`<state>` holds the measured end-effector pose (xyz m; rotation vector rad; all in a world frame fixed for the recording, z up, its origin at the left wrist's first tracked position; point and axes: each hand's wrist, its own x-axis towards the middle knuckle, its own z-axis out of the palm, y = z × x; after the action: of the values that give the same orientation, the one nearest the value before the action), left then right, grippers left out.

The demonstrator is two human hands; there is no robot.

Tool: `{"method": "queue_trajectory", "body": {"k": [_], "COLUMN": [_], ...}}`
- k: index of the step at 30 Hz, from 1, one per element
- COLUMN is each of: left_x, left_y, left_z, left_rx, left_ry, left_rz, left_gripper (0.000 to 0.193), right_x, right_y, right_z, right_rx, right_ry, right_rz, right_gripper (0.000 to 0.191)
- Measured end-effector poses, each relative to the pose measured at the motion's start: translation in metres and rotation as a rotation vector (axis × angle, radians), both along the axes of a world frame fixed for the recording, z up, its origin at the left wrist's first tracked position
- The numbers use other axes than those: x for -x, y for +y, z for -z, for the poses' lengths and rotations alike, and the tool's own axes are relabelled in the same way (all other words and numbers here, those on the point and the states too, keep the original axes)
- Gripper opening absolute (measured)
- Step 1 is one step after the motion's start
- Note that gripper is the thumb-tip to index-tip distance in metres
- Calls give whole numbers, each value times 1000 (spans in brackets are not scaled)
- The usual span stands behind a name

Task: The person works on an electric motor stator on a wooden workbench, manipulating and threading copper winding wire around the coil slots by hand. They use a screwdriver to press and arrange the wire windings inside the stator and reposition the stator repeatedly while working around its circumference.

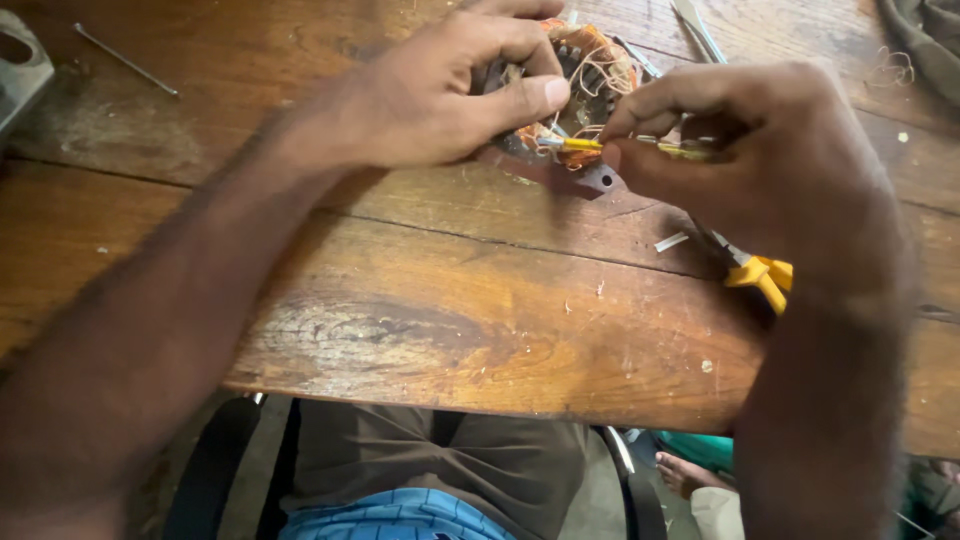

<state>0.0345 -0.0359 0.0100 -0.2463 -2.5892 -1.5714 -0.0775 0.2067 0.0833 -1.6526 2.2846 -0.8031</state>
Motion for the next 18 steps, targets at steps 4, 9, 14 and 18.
{"method": "queue_trajectory", "body": {"k": [4,9,14,18], "left_x": [-7,-5,-8,-8], "left_y": [-13,-10,-12,-14], "left_z": [-14,-5,-2,-1], "left_rx": [271,204,236,245], "left_ry": [251,179,166,255], "left_rz": [260,220,183,198], "left_gripper": [61,62,62,68], "right_x": [-12,-12,-6,-3], "right_y": [2,-4,-9,-17], "right_z": [-9,-12,-14,-20], "right_rx": [38,19,7,-81], "right_ry": [95,64,31,63], "right_rz": [13,-11,-110,-128], "right_gripper": [20,15,6,6]}}
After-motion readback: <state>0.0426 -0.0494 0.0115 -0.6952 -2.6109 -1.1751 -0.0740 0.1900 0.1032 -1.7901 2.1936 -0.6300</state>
